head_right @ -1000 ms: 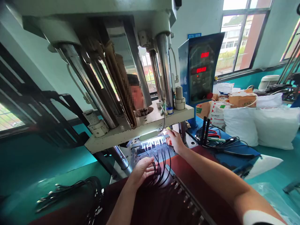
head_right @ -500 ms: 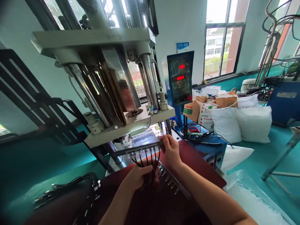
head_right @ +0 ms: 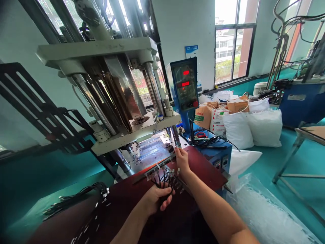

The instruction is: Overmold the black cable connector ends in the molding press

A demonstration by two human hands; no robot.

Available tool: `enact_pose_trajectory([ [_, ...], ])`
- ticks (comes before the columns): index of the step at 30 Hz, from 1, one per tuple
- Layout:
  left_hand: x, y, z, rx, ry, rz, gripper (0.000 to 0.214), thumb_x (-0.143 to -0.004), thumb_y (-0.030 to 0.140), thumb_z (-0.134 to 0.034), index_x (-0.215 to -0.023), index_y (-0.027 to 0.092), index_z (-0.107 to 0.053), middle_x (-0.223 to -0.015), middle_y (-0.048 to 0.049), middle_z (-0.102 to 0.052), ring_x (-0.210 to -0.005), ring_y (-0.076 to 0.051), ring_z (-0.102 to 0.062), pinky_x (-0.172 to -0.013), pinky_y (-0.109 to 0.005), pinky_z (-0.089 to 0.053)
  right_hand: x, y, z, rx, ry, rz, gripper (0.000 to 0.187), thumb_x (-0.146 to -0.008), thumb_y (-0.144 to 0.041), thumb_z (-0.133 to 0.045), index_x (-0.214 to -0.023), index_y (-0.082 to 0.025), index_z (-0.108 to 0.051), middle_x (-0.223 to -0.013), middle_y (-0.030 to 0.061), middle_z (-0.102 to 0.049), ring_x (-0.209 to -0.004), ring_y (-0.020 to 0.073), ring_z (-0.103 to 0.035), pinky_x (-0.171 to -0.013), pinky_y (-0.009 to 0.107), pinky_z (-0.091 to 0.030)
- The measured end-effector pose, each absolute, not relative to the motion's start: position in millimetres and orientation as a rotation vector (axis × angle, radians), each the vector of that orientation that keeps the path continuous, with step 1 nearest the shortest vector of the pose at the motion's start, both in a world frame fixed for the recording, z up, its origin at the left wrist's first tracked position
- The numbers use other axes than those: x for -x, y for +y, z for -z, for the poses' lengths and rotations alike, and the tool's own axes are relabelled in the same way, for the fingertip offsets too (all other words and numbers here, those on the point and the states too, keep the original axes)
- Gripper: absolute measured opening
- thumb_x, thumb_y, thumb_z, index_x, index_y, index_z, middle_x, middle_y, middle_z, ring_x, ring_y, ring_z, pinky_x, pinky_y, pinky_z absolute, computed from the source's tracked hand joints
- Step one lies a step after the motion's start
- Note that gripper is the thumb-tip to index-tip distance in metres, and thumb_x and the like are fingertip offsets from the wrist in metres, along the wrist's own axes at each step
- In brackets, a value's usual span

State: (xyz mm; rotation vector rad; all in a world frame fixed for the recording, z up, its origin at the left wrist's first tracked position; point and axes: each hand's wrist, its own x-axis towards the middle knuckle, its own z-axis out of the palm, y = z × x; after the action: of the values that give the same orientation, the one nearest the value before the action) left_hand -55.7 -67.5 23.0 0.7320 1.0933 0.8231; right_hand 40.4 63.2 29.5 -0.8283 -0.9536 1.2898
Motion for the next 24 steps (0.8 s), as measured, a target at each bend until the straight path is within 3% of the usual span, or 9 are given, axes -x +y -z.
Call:
enact_pose_trajectory([
  [6,58.4,-66.2,-24.0,-0.726,0.956,-0.709,0.033,-0.062,0.036,-0.071,-0.074,0.008,-0.059,-0.044,0.0018,-0.049,-0.029,-0.002,-0.032,-0.032,-0.015,-0.015,-44.8,57.0,-18.5,0.834,-0.826,-1.326,0.041,-0.060,-0.058,-0.061,-0.055,-0.020,-0.046,-0.040,-0.0076,-0.038,-0.033,0.0079,-0.035,-0.031,0.021,-0.030],
  [12,58.7,-59.6,-26.7,-0.645,1.046,-1.003,0.039,-0.076,0.049,-0.057,-0.084,0.011,-0.056,-0.045,0.0031,-0.050,-0.029,-0.003,-0.033,-0.032,-0.014,-0.018,-58.8,50.4,-4.7,0.818,-0.815,-1.433,0.040,-0.060,-0.056,-0.065,-0.064,-0.020,-0.050,-0.043,-0.0052,-0.050,-0.030,0.0093,-0.040,-0.027,0.020,-0.028],
  [18,52.3,-67.4,-13.8,-0.792,0.916,-0.623,0.037,-0.073,0.048,-0.059,-0.070,0.011,-0.057,-0.036,0.0027,-0.045,-0.024,-0.004,-0.028,-0.027,-0.016,-0.020,-80.1,63.7,0.9,0.885,-0.745,-1.385,0.040,-0.059,-0.056,-0.065,-0.058,-0.020,-0.048,-0.036,-0.0083,-0.040,-0.026,0.0086,-0.035,-0.023,0.020,-0.026],
  [24,45.3,-73.9,-5.1,-0.738,0.918,-0.562,0.038,-0.069,0.049,-0.063,-0.069,0.012,-0.056,-0.037,0.0038,-0.046,-0.024,-0.003,-0.028,-0.026,-0.014,-0.019,-95.0,68.3,9.4,0.926,-0.708,-1.285,0.039,-0.060,-0.057,-0.065,-0.059,-0.020,-0.051,-0.038,-0.0076,-0.041,-0.029,0.0097,-0.039,-0.026,0.023,-0.034],
])
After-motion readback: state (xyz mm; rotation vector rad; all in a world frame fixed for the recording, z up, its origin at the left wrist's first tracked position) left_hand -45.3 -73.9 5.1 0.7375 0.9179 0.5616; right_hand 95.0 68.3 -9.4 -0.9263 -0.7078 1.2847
